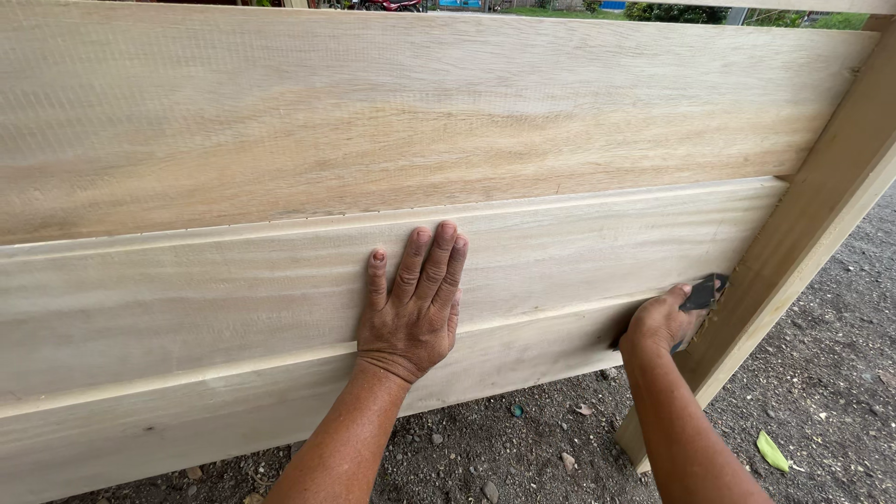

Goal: The person sands the slatted wooden panels of a furniture frame by hand, holding a piece of sandpaper in one hand and steadying the wood with the other. They work across the top rails and lower boards, then move around the frame to sand the side panel and corner post.

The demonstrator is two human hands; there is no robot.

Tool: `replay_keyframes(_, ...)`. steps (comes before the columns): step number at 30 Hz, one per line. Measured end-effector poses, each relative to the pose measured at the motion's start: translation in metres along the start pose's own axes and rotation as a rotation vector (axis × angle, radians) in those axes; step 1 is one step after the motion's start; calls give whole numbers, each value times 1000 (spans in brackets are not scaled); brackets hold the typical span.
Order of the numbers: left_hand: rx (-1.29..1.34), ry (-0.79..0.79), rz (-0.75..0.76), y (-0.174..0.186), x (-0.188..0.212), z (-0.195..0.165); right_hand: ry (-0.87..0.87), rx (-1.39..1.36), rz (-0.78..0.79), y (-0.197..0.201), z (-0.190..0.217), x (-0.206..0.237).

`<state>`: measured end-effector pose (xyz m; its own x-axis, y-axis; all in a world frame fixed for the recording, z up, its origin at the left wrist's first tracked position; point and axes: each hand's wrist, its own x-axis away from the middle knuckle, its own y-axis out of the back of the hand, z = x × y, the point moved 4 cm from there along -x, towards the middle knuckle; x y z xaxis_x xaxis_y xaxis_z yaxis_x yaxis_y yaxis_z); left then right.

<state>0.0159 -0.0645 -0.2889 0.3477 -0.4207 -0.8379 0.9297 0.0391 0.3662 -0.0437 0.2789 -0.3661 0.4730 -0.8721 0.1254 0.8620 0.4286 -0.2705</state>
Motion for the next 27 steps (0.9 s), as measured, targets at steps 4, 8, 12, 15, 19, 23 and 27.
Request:
replay_keyframes(4,-1,1,-3,0,0,1,891,343,118,-9,-30,74)
replay_keyframes(8,-4,-8,16,-2,0,0,877,358,147,5,-27,60)
replay_keyframes(12,14,3,15,-2,1,-1,722,122,152,18,0,7)
replay_keyframes(15,14,4,11,-3,0,-1,801,55,159,24,-13,0)
replay_keyframes(19,12,6,4,-4,1,-1,625,48,159,32,-49,6)
replay_keyframes(23,25,0,18,-6,2,-2,290,-111,105,26,-42,-5)
replay_keyframes(27,-7,5,21,-6,2,-2,851,195,162,14,12,5)
